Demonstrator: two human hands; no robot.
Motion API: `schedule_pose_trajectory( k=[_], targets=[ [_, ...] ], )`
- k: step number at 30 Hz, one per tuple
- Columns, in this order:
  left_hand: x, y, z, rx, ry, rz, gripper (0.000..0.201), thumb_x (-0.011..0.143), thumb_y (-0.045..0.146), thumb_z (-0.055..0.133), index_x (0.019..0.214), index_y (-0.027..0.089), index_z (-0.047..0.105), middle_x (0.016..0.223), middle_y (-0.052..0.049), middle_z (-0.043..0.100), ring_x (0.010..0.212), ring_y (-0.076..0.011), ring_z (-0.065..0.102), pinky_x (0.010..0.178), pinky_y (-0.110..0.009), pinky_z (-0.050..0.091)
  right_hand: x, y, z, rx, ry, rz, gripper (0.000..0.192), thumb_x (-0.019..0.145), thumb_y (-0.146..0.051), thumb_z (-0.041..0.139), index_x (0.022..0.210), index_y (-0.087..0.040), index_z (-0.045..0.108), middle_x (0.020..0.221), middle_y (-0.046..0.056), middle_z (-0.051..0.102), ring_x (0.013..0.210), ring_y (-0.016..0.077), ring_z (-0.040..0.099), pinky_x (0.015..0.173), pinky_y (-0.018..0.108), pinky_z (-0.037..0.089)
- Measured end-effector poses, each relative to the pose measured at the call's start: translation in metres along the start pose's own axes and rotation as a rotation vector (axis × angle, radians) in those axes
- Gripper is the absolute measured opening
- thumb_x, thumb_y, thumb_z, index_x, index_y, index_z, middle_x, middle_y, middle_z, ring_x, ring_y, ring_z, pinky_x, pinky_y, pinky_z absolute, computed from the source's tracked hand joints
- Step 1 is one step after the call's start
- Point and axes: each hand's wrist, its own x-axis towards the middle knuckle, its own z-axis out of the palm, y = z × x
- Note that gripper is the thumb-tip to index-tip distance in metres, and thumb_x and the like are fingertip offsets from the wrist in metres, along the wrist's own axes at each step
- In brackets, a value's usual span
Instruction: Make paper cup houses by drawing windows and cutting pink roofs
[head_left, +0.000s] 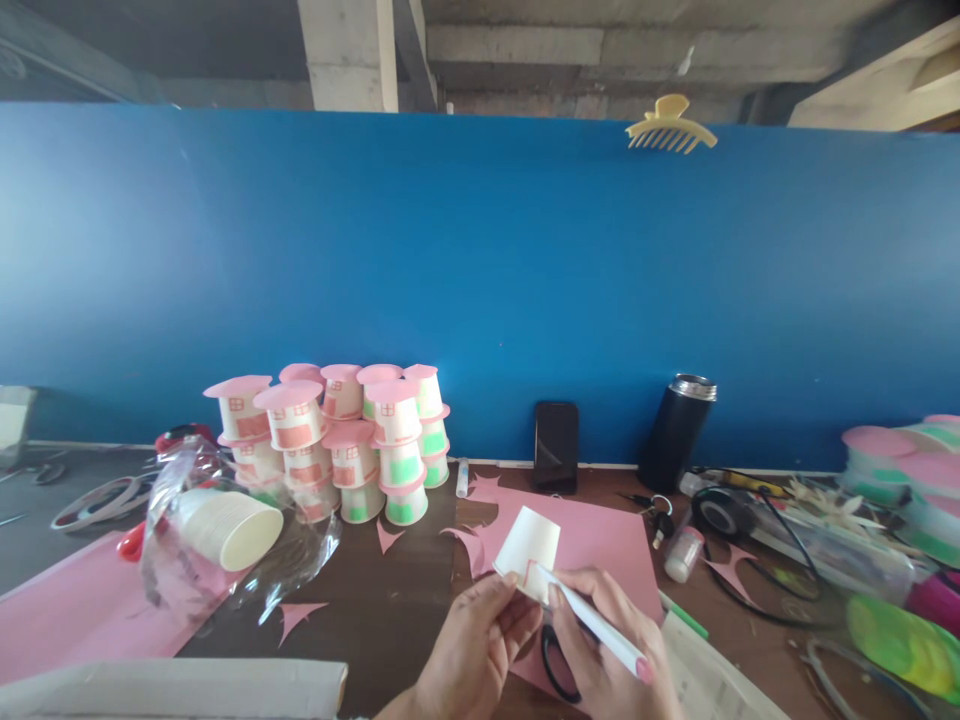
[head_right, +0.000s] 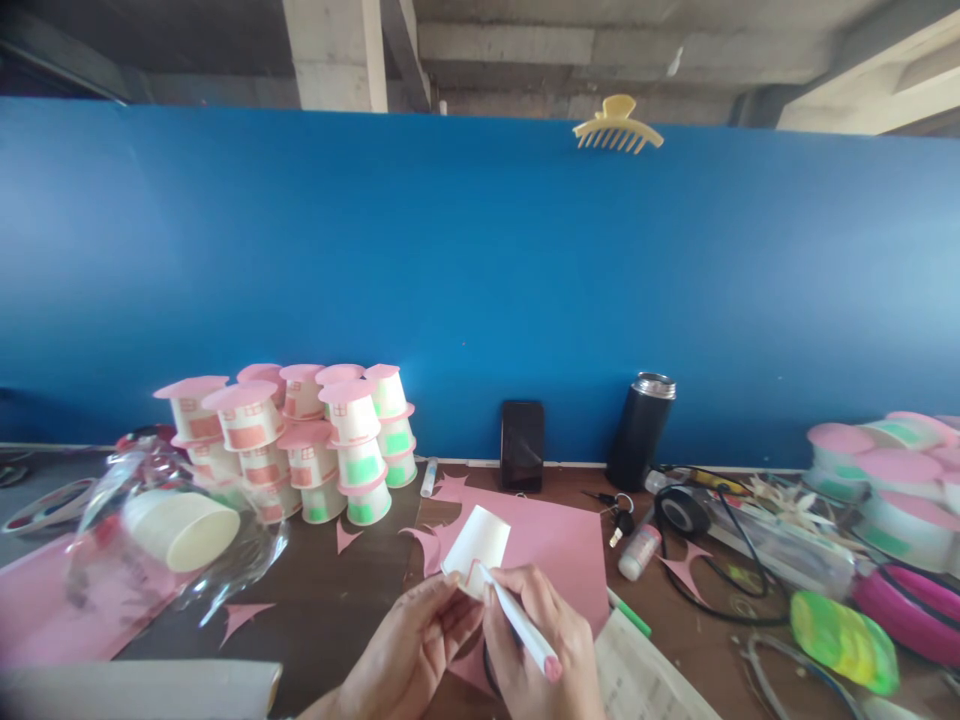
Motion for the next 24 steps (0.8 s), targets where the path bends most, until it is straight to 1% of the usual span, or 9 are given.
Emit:
schedule_pose_trajectory(
  k=[4,8,12,17,21,24],
  targets=[
    [0.0003,0.0006,-0.0002,-0.003,-0.001,0.004,0.008,0.075,0.018,0.072,0.077,0.010,0.072,0.083,-0.011,0.074,0.080,-0.0177,0.068,0.084,-0.030,0.052,0.0002,0.0003,-0.0007,-0.015,0.006,-0.006,0.009,0.089,-0.024,0.054,0.095,-0.021,0.061,0.076,0.003,0.069,0.065,0.0162,0.069,0.059,0.023,0.053],
    [-0.0002,0.0015,0.0002,-0.007,0.020,-0.005,0.007,0.076,0.017,0.071,0.076,0.010,0.072,0.082,-0.011,0.074,0.079,-0.0180,0.068,0.081,-0.030,0.052,0.0005,0.0001,-0.0008,-0.020,0.012,-0.006,0.009,0.090,-0.025,0.053,0.091,-0.021,0.061,0.073,0.003,0.068,0.062,0.0159,0.068,0.057,0.023,0.053],
    [-0.0005,0.0017,0.0005,-0.010,0.051,-0.014,0.006,0.076,0.016,0.070,0.075,0.010,0.071,0.079,-0.011,0.073,0.076,-0.0177,0.068,0.079,-0.030,0.052,0.0010,0.0009,-0.0003,-0.024,0.025,-0.007,0.009,0.089,-0.027,0.054,0.091,-0.022,0.061,0.074,0.003,0.069,0.063,0.0161,0.068,0.057,0.023,0.053],
    [-0.0012,0.0026,0.0022,-0.023,0.057,-0.015,0.007,0.078,0.014,0.067,0.073,0.010,0.069,0.075,-0.010,0.073,0.072,-0.0170,0.067,0.074,-0.029,0.052,0.0001,0.0017,-0.0003,-0.011,0.016,-0.003,0.008,0.089,-0.025,0.054,0.092,-0.022,0.062,0.074,0.002,0.068,0.062,0.0159,0.067,0.057,0.023,0.052],
    [-0.0028,0.0035,0.0030,-0.038,0.072,-0.017,0.008,0.079,0.013,0.066,0.072,0.010,0.069,0.072,-0.009,0.073,0.071,-0.0172,0.068,0.075,-0.030,0.053,-0.0004,0.0010,-0.0004,-0.013,0.014,-0.002,0.007,0.089,-0.024,0.055,0.092,-0.022,0.061,0.074,0.002,0.068,0.063,0.0162,0.067,0.058,0.024,0.052],
    [-0.0023,0.0033,0.0014,-0.032,0.067,-0.030,0.007,0.080,0.014,0.066,0.075,0.010,0.069,0.076,-0.010,0.073,0.074,-0.0183,0.068,0.078,-0.032,0.053,-0.0003,0.0007,-0.0007,-0.010,0.003,0.008,0.008,0.089,-0.024,0.055,0.092,-0.022,0.061,0.075,0.003,0.068,0.063,0.0166,0.067,0.058,0.024,0.052]
  ],
)
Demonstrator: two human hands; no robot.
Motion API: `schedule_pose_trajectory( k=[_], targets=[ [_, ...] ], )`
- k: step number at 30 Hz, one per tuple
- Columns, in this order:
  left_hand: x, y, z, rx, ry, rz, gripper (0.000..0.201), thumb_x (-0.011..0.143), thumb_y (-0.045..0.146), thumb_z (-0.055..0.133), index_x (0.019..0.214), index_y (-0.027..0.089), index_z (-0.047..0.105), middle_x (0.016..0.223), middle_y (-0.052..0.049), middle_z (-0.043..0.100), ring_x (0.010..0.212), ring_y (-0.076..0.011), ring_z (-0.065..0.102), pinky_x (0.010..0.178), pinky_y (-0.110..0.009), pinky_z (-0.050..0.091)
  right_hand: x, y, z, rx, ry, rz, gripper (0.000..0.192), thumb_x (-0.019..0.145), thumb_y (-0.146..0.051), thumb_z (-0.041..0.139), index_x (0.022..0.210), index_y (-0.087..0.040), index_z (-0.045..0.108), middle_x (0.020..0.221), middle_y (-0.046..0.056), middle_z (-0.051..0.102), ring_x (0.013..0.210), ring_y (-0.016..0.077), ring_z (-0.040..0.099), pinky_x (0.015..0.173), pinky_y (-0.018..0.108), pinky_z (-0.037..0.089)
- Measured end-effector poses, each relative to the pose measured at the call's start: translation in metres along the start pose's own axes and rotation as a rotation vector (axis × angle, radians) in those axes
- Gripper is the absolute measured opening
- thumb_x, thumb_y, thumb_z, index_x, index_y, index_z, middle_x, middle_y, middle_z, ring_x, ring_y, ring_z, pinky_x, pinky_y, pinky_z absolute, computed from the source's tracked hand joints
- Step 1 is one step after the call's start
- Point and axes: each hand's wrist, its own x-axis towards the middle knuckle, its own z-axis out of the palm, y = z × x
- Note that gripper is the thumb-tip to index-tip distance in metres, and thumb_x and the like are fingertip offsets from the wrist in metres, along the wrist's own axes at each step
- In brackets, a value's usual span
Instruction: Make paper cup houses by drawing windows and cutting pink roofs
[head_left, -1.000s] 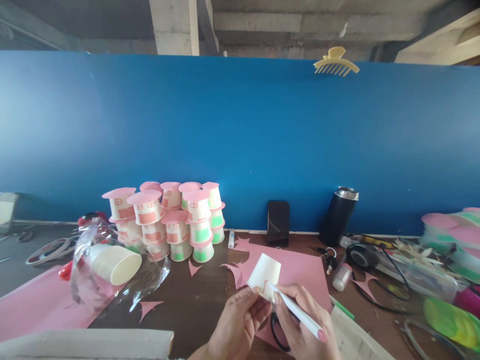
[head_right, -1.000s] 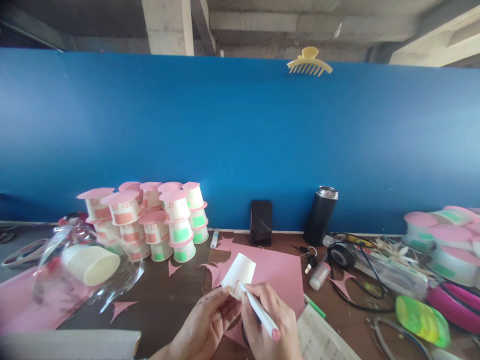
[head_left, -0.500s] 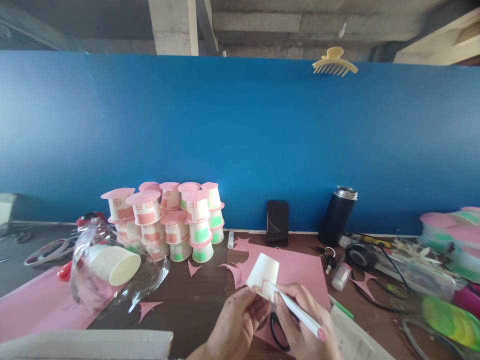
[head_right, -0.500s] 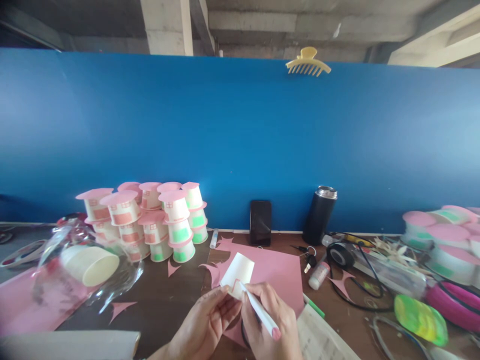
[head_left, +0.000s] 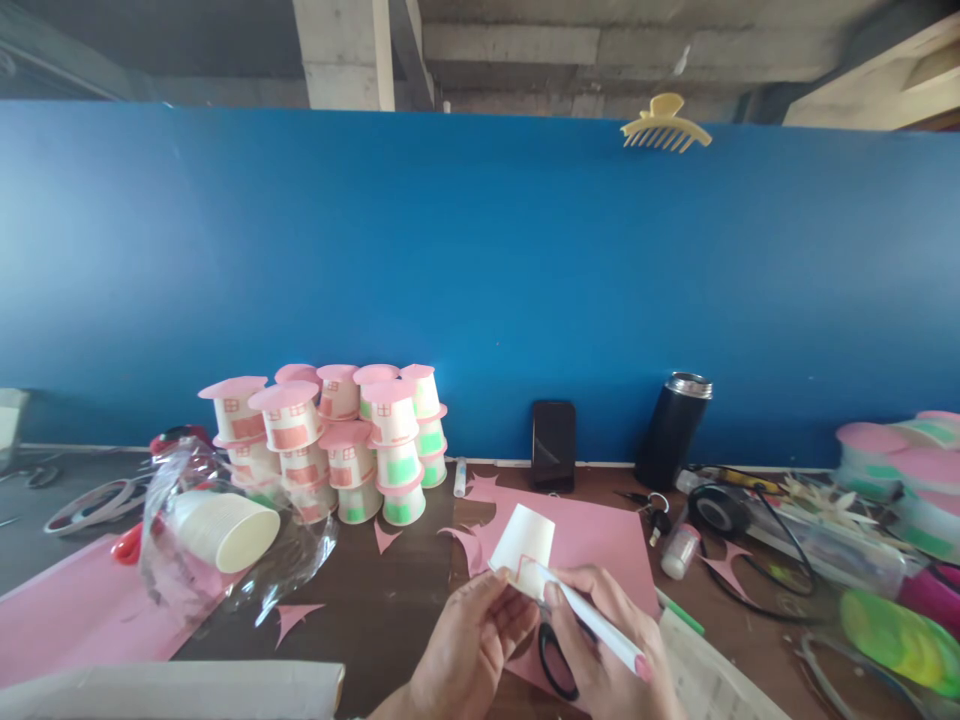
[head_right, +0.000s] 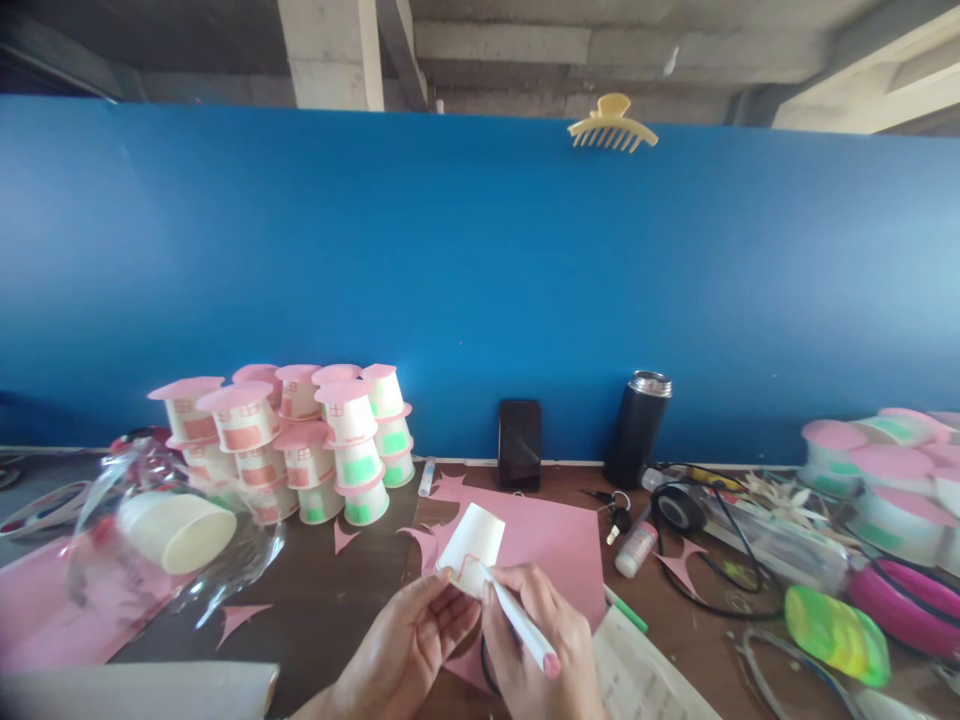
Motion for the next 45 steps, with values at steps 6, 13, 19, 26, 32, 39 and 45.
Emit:
schedule_pose_trajectory(
  k=[6,13,19,26,32,39,45],
  targets=[
    [0.003,0.000,-0.003,0.001,0.004,-0.010,0.007,0.080,0.015,0.066,0.078,0.009,0.068,0.080,-0.012,0.074,0.077,-0.0199,0.070,0.081,-0.033,0.054,-0.001,0.001,0.000,0.005,0.003,-0.007,0.008,0.090,-0.024,0.054,0.093,-0.022,0.061,0.075,0.003,0.068,0.063,0.0166,0.067,0.059,0.024,0.052],
    [0.003,0.003,0.001,-0.014,0.084,-0.022,0.007,0.081,0.012,0.063,0.076,0.008,0.066,0.077,-0.014,0.073,0.075,-0.0205,0.070,0.080,-0.034,0.055,-0.001,-0.001,-0.001,0.017,0.004,0.019,0.008,0.089,-0.024,0.055,0.093,-0.021,0.062,0.075,0.003,0.068,0.063,0.0163,0.066,0.058,0.024,0.051],
    [0.003,0.004,-0.001,-0.026,0.106,-0.029,0.007,0.082,0.011,0.060,0.077,0.007,0.064,0.076,-0.014,0.072,0.074,-0.0209,0.070,0.081,-0.035,0.055,0.000,-0.002,-0.001,0.027,-0.005,0.030,0.007,0.089,-0.024,0.056,0.094,-0.023,0.061,0.075,0.002,0.067,0.062,0.0157,0.066,0.058,0.024,0.050],
    [0.003,0.006,-0.001,-0.031,0.117,-0.031,0.008,0.084,0.011,0.058,0.077,0.008,0.062,0.076,-0.014,0.072,0.074,-0.0208,0.070,0.079,-0.035,0.056,-0.001,0.000,-0.002,0.025,-0.011,0.025,0.006,0.088,-0.023,0.057,0.093,-0.022,0.060,0.075,0.001,0.066,0.063,0.0152,0.065,0.059,0.024,0.050],
    [0.003,0.007,-0.002,-0.041,0.104,-0.020,0.009,0.084,0.011,0.058,0.076,0.008,0.061,0.076,-0.014,0.072,0.075,-0.0207,0.070,0.080,-0.036,0.056,-0.003,0.001,-0.001,0.025,-0.011,0.030,0.005,0.088,-0.023,0.057,0.093,-0.022,0.060,0.074,0.001,0.066,0.062,0.0148,0.065,0.058,0.024,0.049],
    [0.003,0.009,-0.001,-0.038,0.125,-0.020,0.010,0.084,0.010,0.057,0.075,0.008,0.061,0.076,-0.014,0.071,0.074,-0.0210,0.071,0.079,-0.036,0.057,-0.002,0.001,0.000,0.014,-0.003,0.031,0.005,0.088,-0.024,0.057,0.092,-0.022,0.060,0.073,0.001,0.066,0.060,0.0148,0.065,0.056,0.023,0.049],
    [0.004,0.010,-0.002,-0.051,0.123,-0.014,0.011,0.085,0.011,0.056,0.075,0.009,0.061,0.074,-0.013,0.071,0.074,-0.0211,0.071,0.080,-0.036,0.057,-0.003,0.002,-0.001,0.017,-0.014,0.029,0.006,0.089,-0.024,0.057,0.093,-0.021,0.060,0.075,0.002,0.066,0.062,0.0150,0.065,0.058,0.024,0.049]
  ],
)
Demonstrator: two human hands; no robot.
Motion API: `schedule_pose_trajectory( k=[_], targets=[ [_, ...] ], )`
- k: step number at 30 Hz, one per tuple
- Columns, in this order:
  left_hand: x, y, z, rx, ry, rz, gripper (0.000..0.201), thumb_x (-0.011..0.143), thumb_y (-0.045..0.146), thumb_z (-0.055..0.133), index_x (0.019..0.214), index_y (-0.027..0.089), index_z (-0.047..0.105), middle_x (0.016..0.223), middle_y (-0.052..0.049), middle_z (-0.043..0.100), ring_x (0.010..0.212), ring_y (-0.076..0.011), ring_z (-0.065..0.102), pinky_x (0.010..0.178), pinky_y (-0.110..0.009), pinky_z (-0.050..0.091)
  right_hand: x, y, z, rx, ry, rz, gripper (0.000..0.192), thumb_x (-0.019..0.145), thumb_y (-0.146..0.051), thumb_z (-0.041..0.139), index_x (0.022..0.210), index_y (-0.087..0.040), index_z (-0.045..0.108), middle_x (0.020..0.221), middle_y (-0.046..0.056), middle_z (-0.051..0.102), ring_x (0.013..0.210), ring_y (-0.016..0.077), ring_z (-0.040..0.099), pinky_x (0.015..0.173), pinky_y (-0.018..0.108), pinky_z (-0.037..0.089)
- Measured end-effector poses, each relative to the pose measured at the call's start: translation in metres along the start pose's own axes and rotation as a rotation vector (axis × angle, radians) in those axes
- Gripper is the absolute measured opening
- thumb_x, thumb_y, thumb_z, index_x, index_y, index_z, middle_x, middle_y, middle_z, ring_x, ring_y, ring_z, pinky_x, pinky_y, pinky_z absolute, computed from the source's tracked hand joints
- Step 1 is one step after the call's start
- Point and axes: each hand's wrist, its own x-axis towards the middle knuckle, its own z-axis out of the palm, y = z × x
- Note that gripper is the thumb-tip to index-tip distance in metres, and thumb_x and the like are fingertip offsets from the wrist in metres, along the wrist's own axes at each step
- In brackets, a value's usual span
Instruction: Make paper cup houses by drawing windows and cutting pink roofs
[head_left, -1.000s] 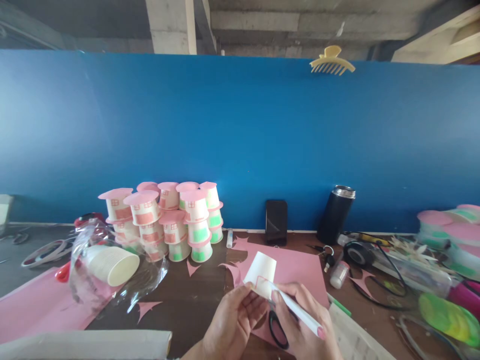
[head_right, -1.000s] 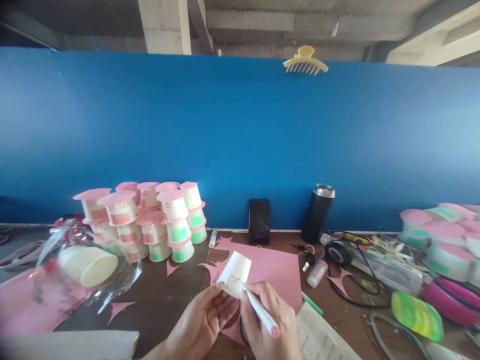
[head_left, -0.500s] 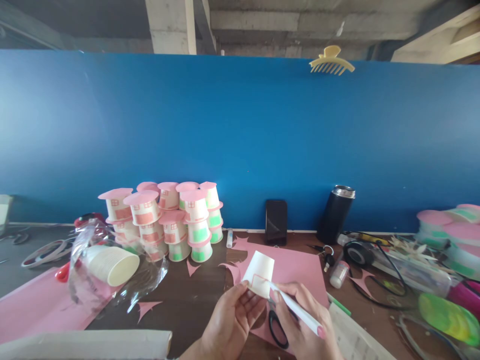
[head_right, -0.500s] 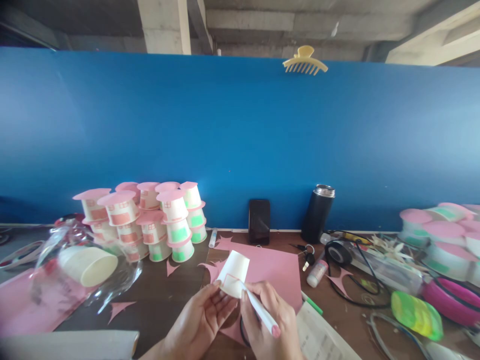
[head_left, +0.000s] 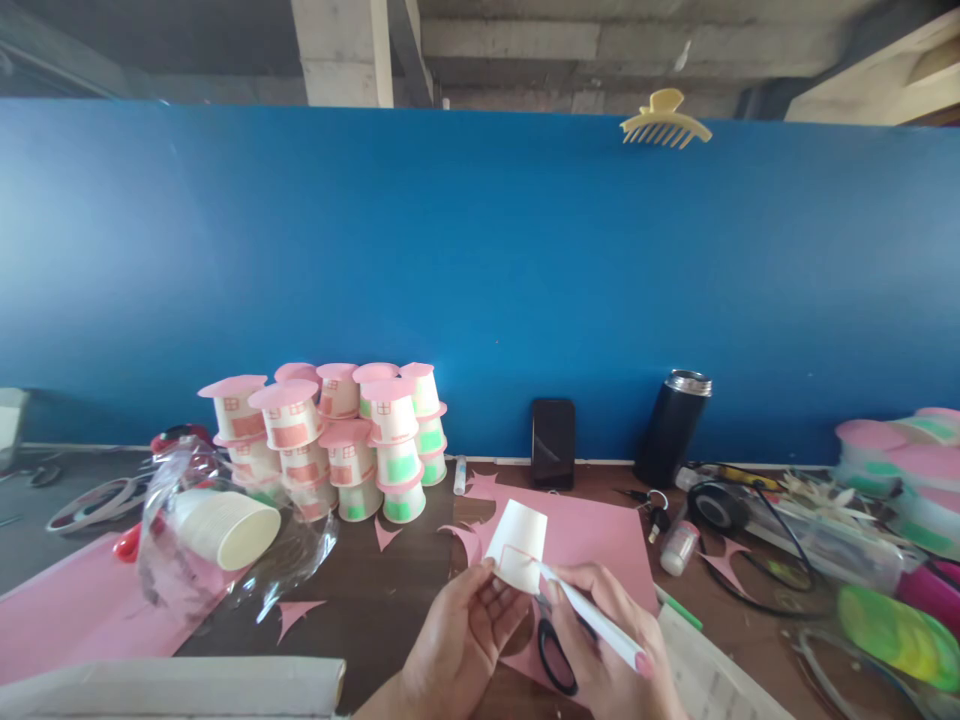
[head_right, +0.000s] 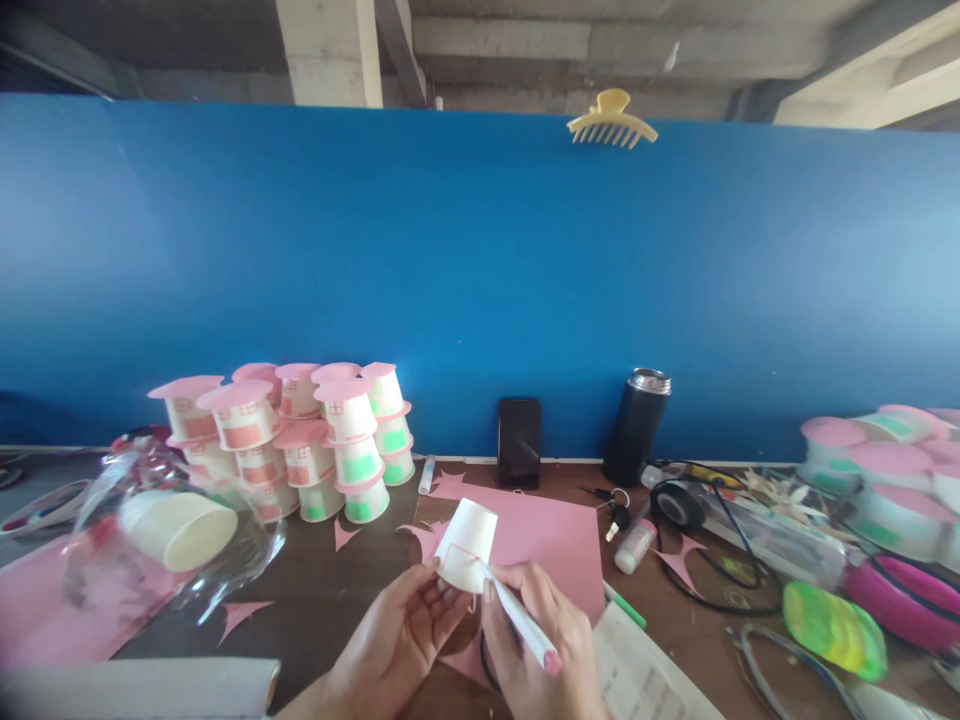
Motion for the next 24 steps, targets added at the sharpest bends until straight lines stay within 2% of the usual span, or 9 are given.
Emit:
schedule_pose_trajectory(
  k=[24],
  targets=[
    [-0.0012,0.0007,-0.0013,0.010,-0.026,-0.008,0.009,0.083,0.011,0.057,0.074,0.010,0.060,0.072,-0.012,0.071,0.072,-0.0197,0.070,0.078,-0.035,0.057,0.0010,-0.0031,-0.0020,-0.026,0.001,-0.009,0.005,0.088,-0.024,0.056,0.090,-0.021,0.060,0.071,0.002,0.066,0.058,0.0150,0.064,0.055,0.023,0.049]
  ],
)
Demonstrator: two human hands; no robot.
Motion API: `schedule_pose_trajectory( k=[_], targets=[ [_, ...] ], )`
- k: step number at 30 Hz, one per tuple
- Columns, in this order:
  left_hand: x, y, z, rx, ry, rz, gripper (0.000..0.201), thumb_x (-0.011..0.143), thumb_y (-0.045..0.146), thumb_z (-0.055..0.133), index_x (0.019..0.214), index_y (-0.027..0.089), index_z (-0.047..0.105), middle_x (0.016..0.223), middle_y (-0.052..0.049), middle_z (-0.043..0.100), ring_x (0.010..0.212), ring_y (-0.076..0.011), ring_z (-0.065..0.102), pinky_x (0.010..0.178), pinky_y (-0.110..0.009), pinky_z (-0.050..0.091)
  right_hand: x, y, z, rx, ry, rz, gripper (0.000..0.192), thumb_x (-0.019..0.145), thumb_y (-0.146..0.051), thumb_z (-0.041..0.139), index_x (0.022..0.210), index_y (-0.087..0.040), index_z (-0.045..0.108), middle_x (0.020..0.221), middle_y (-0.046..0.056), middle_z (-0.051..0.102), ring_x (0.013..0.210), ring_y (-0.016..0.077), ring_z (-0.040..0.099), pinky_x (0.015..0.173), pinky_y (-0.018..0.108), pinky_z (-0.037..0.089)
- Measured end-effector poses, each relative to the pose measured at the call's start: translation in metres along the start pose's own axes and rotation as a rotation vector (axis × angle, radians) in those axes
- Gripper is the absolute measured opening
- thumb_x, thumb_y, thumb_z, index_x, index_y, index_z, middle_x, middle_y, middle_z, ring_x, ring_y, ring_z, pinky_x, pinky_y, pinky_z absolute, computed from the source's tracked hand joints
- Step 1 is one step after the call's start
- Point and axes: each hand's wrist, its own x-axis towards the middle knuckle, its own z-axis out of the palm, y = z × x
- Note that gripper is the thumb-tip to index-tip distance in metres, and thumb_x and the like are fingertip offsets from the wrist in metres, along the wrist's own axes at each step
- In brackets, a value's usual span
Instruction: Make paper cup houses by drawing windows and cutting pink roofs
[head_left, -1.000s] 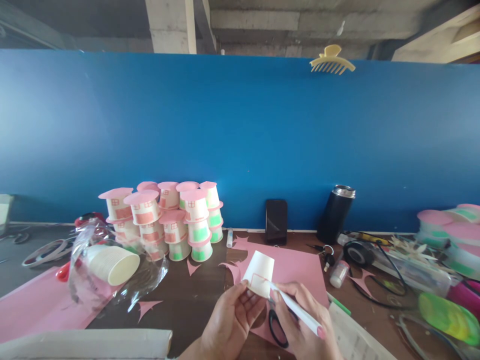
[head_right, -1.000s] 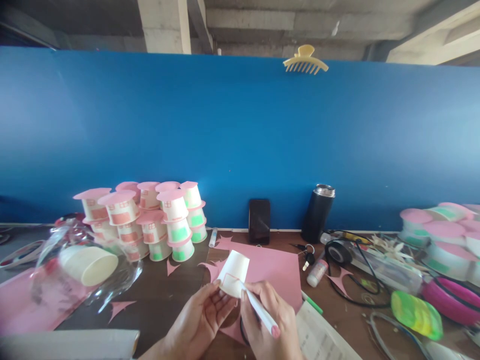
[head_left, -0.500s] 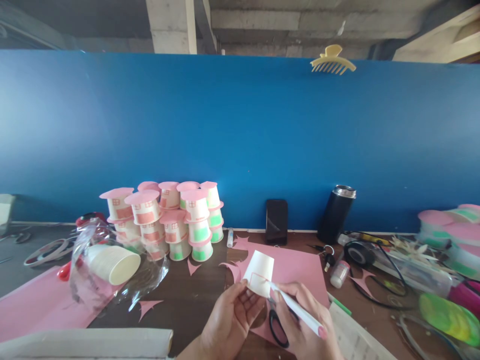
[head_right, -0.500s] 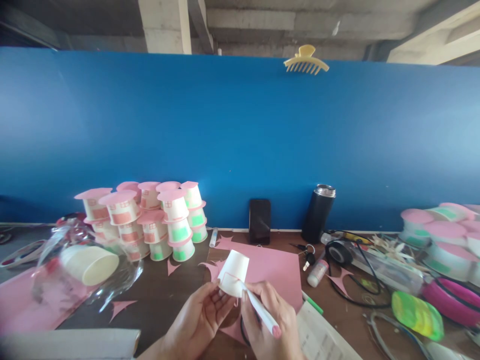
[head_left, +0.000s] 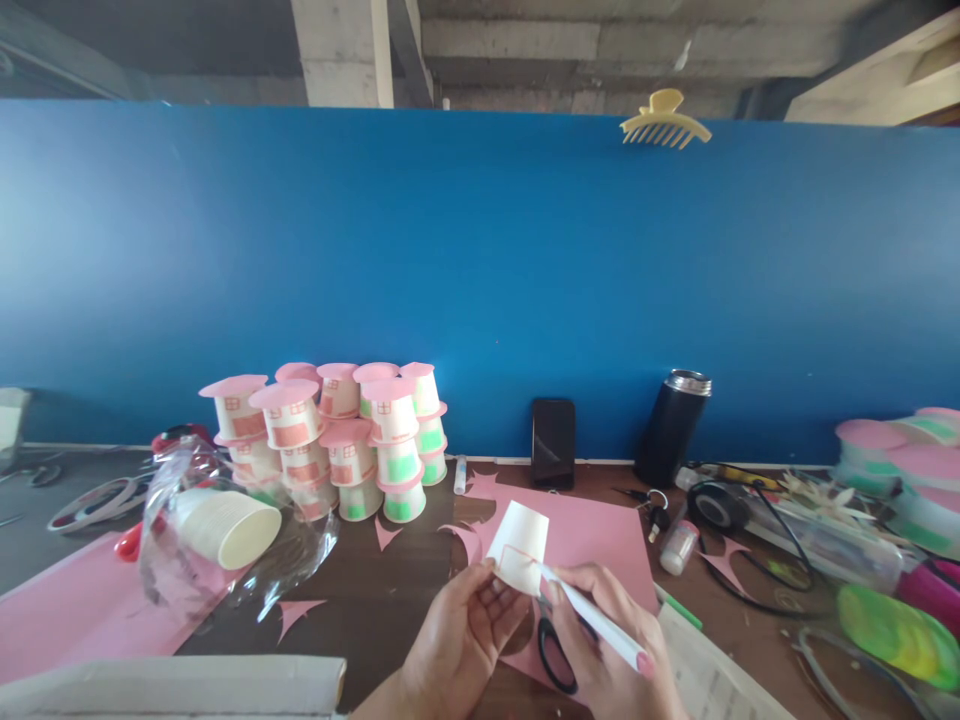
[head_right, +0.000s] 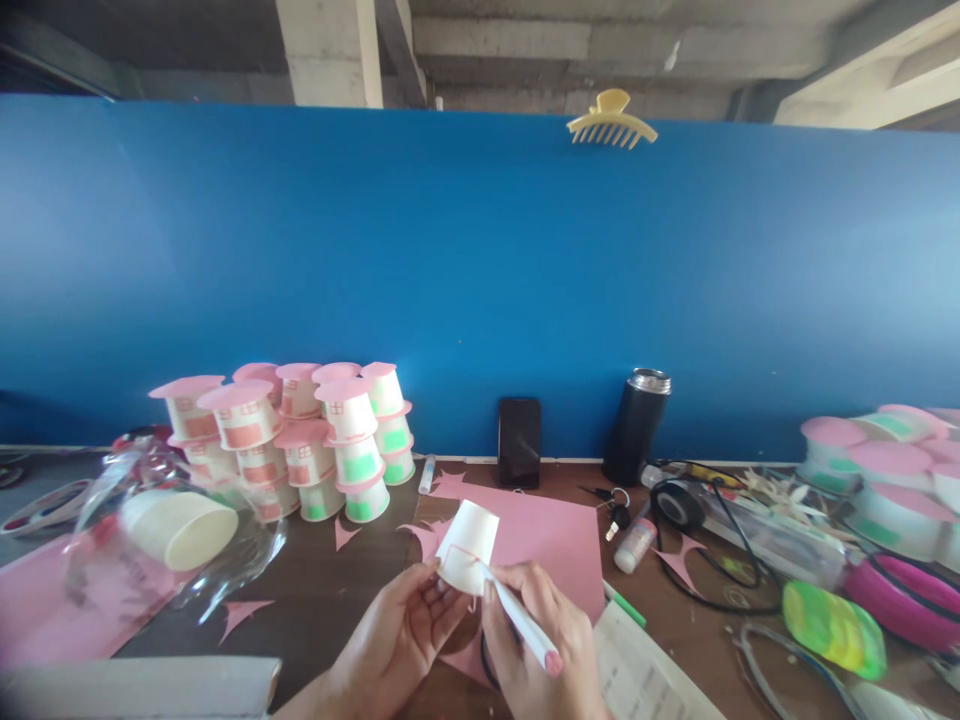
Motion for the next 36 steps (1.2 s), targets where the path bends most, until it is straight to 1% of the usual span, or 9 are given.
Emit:
schedule_pose_trajectory(
  k=[8,11,14,18,23,27,31,33,36],
  targets=[
    [0.001,0.001,-0.002,-0.002,0.032,0.002,0.006,0.083,0.012,0.059,0.077,0.010,0.059,0.074,-0.011,0.071,0.074,-0.0195,0.070,0.078,-0.035,0.057,0.000,-0.004,-0.001,0.131,0.024,0.051,0.010,0.088,-0.027,0.057,0.094,-0.021,0.062,0.072,0.002,0.066,0.057,0.0135,0.064,0.056,0.021,0.051],
    [0.002,0.002,-0.002,-0.014,0.035,0.007,0.005,0.083,0.012,0.059,0.078,0.011,0.059,0.075,-0.010,0.071,0.074,-0.0189,0.070,0.078,-0.034,0.057,0.002,0.001,0.000,0.254,0.173,0.201,0.022,0.090,-0.034,0.055,0.105,-0.021,0.062,0.076,0.002,0.067,0.058,0.0125,0.063,0.058,0.020,0.053],
    [0.000,0.002,0.001,-0.008,0.030,-0.005,0.005,0.081,0.013,0.061,0.077,0.011,0.059,0.073,-0.008,0.070,0.070,-0.0175,0.069,0.074,-0.032,0.058,0.007,0.014,0.002,0.442,0.269,0.451,0.036,0.090,-0.042,0.054,0.119,-0.022,0.059,0.090,0.005,0.070,0.077,0.0162,0.068,0.071,0.024,0.056],
    [-0.005,0.001,0.006,0.047,0.013,-0.085,0.005,0.081,0.015,0.061,0.079,0.010,0.059,0.074,-0.011,0.071,0.069,-0.0192,0.069,0.064,-0.029,0.058,0.011,0.028,0.008,0.767,0.119,0.729,0.055,0.086,-0.048,0.058,0.133,-0.024,0.045,0.107,0.007,0.070,0.097,0.0231,0.068,0.087,0.038,0.054],
    [-0.007,-0.002,0.006,0.099,-0.008,-0.147,0.010,0.080,0.017,0.062,0.087,0.009,0.061,0.084,-0.015,0.073,0.074,-0.0215,0.070,0.066,-0.030,0.057,0.012,0.017,0.013,1.080,-0.075,0.766,0.050,0.088,-0.044,0.057,0.132,-0.026,0.042,0.104,0.005,0.071,0.089,0.0234,0.070,0.070,0.034,0.056],
    [-0.009,-0.008,0.006,0.047,-0.198,-0.156,0.025,0.083,0.023,0.063,0.101,0.006,0.064,0.097,-0.016,0.071,0.087,-0.0210,0.068,0.080,-0.031,0.054,0.015,0.012,0.011,1.067,-0.005,0.785,0.043,0.084,-0.042,0.062,0.120,-0.021,0.052,0.094,0.005,0.072,0.076,0.0225,0.071,0.060,0.030,0.054],
    [-0.011,-0.017,0.008,0.157,-0.379,-0.151,0.022,0.079,0.020,0.069,0.095,0.005,0.067,0.074,-0.009,0.068,0.061,-0.0142,0.064,0.062,-0.023,0.052,0.015,0.014,0.011,0.965,-0.062,0.789,0.042,0.085,-0.047,0.059,0.118,-0.022,0.053,0.093,0.005,0.072,0.072,0.0220,0.071,0.051,0.026,0.052],
    [-0.011,-0.018,0.009,0.200,-0.374,-0.129,0.015,0.078,0.017,0.069,0.087,0.005,0.068,0.065,-0.007,0.065,0.052,-0.0116,0.060,0.055,-0.021,0.050,0.015,0.015,0.011,0.840,-0.087,0.759,0.046,0.085,-0.051,0.058,0.120,-0.022,0.053,0.096,0.005,0.073,0.079,0.0230,0.071,0.058,0.029,0.056],
    [-0.009,-0.015,0.010,0.143,-0.241,-0.075,0.009,0.077,0.010,0.068,0.084,0.005,0.067,0.072,-0.009,0.067,0.056,-0.0105,0.061,0.057,-0.020,0.052,0.016,0.017,0.008,0.565,0.021,0.661,0.054,0.086,-0.054,0.054,0.128,-0.021,0.051,0.108,0.008,0.070,0.100,0.0244,0.068,0.078,0.032,0.057]
  ],
)
